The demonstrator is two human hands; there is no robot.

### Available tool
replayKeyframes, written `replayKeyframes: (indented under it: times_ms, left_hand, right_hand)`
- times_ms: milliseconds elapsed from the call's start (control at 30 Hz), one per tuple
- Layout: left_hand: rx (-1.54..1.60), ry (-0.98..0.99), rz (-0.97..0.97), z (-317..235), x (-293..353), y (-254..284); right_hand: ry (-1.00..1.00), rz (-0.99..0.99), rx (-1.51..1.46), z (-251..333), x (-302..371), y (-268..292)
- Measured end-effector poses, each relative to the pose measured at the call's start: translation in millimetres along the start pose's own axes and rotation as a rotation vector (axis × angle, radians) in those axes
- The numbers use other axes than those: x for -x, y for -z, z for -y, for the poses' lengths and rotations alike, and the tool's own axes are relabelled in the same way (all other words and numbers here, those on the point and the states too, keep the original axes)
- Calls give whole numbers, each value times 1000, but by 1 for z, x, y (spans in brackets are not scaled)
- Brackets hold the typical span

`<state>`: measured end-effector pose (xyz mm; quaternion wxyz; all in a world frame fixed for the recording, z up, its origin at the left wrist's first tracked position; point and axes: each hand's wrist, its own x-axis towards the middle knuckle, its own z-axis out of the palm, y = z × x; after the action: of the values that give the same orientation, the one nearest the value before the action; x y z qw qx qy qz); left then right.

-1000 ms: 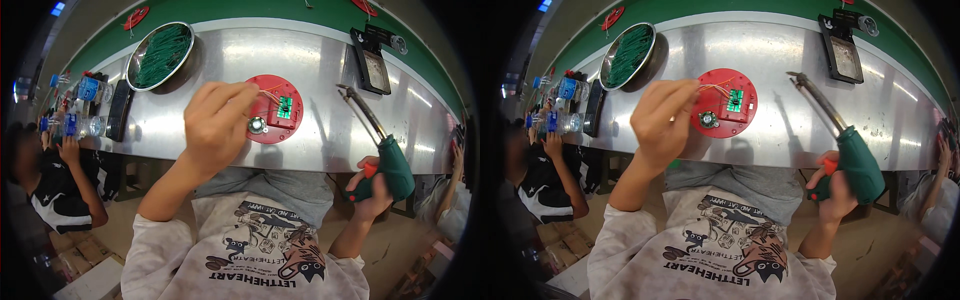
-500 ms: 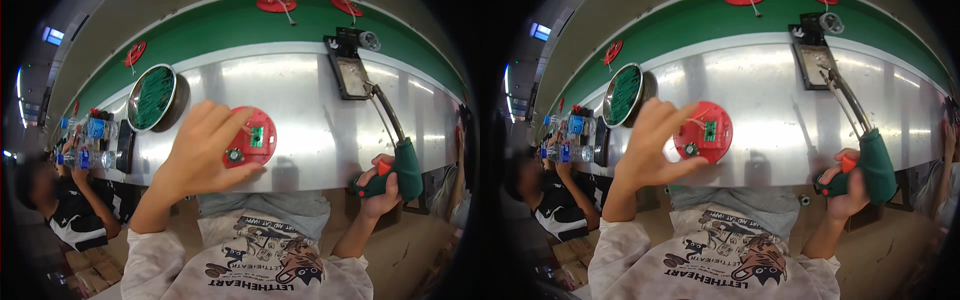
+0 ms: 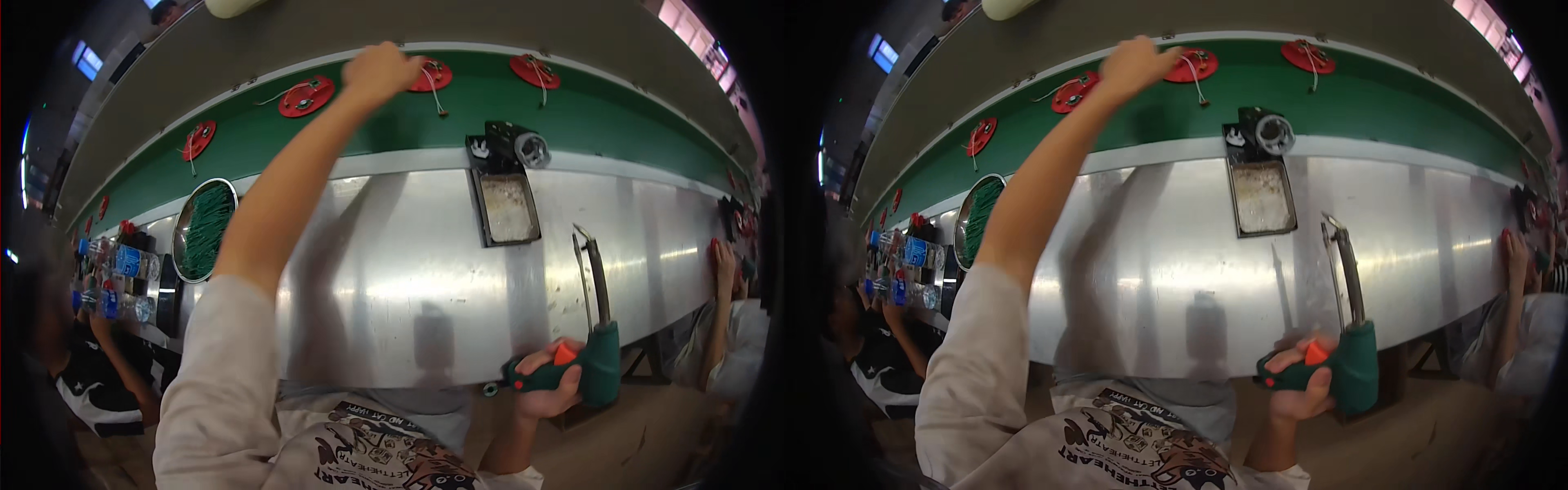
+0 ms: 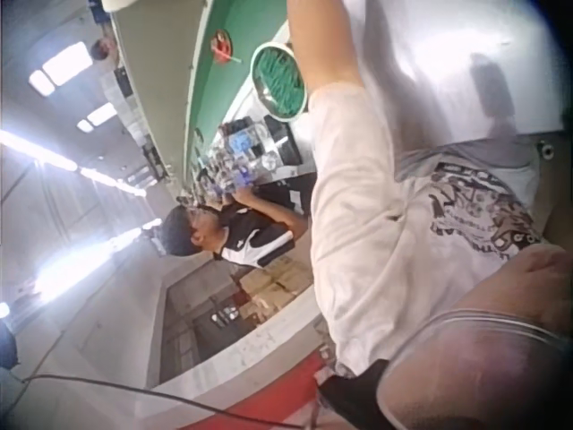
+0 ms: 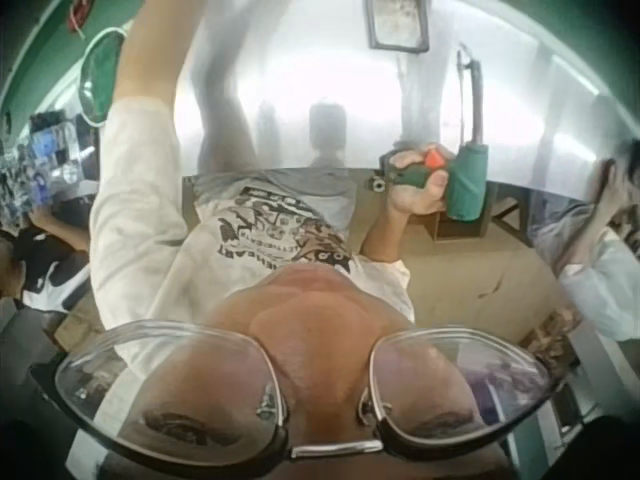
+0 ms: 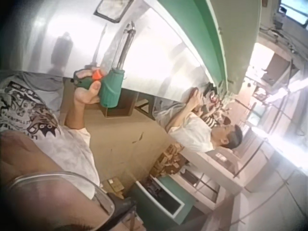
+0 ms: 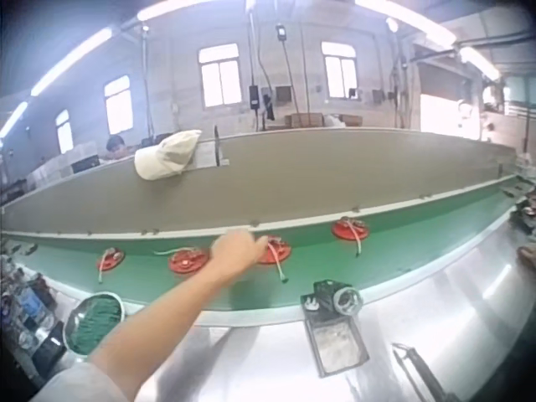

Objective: Soldering wires onto small circuit boards on a production line.

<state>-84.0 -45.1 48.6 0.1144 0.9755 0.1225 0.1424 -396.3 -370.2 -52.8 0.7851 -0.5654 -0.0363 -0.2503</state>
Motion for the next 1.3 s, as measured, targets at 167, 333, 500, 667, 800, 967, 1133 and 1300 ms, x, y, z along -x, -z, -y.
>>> replayKeyframes:
  times_ms: [167,333,500,667,800,967,1133,1300]
  left_hand:
    - [23,209,61,-18,-72,-66]
    - [-40,-19,347,40,-96,-60]
    - [115,-258,593,72,-24,-3]
    - [124,-607,886,60,141,81]
    - [198,-779,687,103,232,71]
    - [218,-868,315,140,292,100]
    - [390,-540,-67,175,291,134]
    - [479,-104,-127,242,269,149]
  right_hand:
    - [-32,-90,7,-7,6,3]
    - [-66,-68,23,-7,7,0]
    - [-37,-57,-1,-10,6,8]
    - [-33,-74,-46,-11,3,10]
    - [-11,-7,-18,-2,1,4]
    - [-19,27,-1,-1,-1,-3]
    - [-21,-11,45,9,0,-8]
    - [-24,2,60,10,-1,-12]
